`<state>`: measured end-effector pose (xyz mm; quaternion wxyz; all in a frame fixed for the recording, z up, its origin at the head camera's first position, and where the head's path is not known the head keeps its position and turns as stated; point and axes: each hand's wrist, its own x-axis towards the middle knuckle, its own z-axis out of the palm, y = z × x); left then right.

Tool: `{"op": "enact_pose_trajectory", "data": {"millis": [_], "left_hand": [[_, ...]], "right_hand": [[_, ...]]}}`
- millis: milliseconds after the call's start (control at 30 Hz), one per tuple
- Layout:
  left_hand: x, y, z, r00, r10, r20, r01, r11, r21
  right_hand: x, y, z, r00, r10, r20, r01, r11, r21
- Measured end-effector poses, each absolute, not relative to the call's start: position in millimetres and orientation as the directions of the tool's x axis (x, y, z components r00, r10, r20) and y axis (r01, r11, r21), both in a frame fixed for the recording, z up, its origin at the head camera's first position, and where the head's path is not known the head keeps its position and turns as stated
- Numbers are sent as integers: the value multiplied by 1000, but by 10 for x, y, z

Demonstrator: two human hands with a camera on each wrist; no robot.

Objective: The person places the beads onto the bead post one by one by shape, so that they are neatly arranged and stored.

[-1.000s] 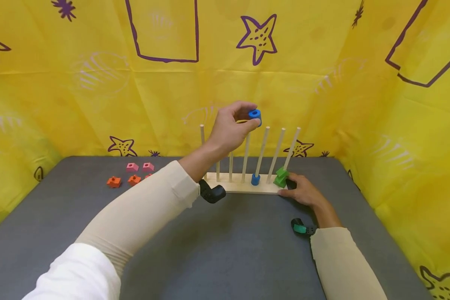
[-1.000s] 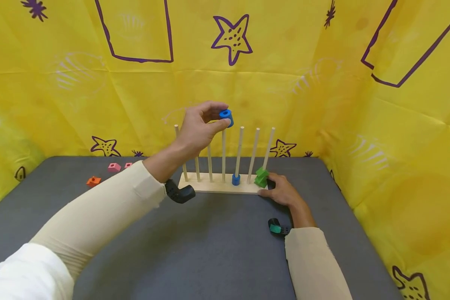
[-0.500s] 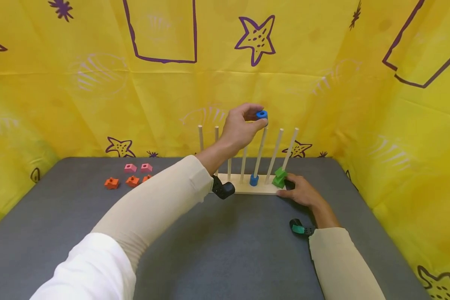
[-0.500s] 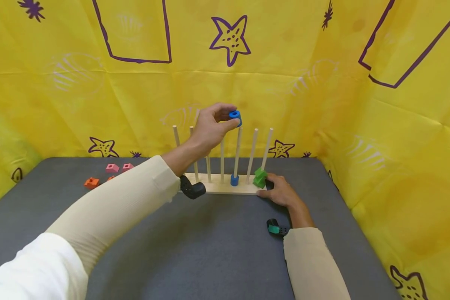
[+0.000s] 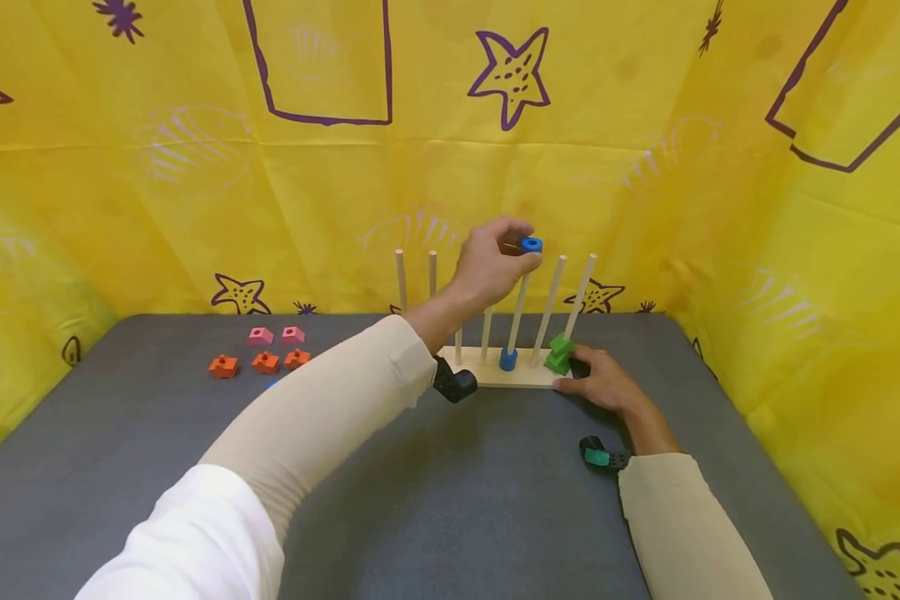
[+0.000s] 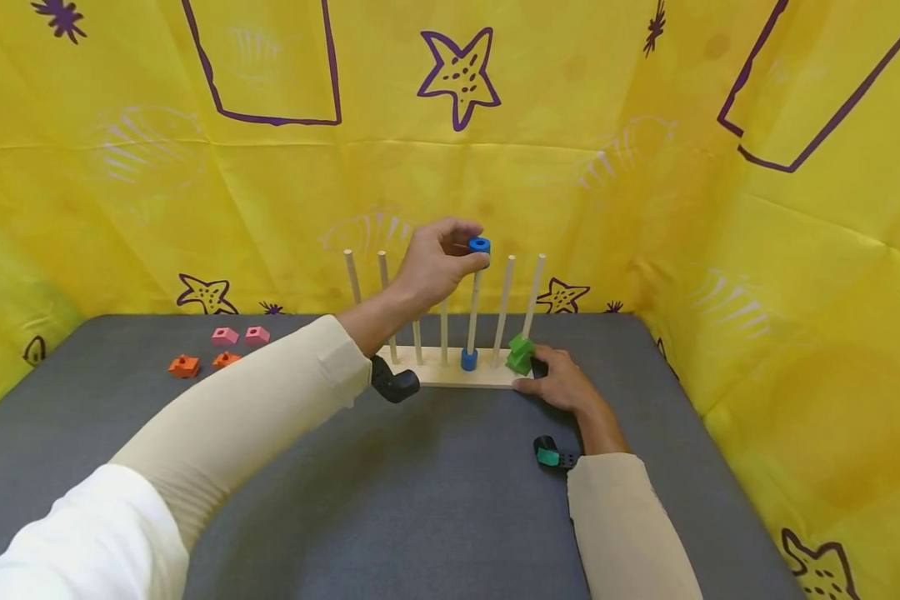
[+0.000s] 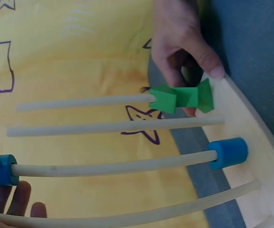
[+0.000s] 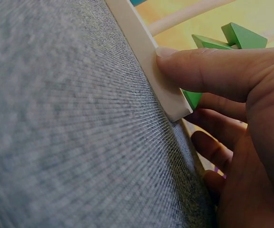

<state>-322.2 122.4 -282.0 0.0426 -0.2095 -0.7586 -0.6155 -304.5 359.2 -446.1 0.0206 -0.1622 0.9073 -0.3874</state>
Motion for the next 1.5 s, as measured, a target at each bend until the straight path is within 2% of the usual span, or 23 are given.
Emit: {"op": "enact_pose_trajectory", "data": {"millis": [167, 533, 1100, 1500], "left_hand": [[-3208, 1220, -2909, -916, 279, 287, 348, 203, 915], [-3210, 1242, -3154, -939, 217, 265, 294, 115, 949], [-3192, 1258, -3537, -960, 163, 226, 242, 81, 967], [-3182, 1274, -3862, -975, 128, 182, 198, 132, 971]], "right_hand": [[-3040, 3604, -4462, -946, -312, 92, -283, 652, -703], [-3044, 3588, -4478, -946, -313, 81, -276, 651, -707], [-3049, 3596, -4480, -946, -308, 97, -283, 646, -709], [-3066, 3600, -4485, -946, -311, 95, -283, 642, -712]]}}
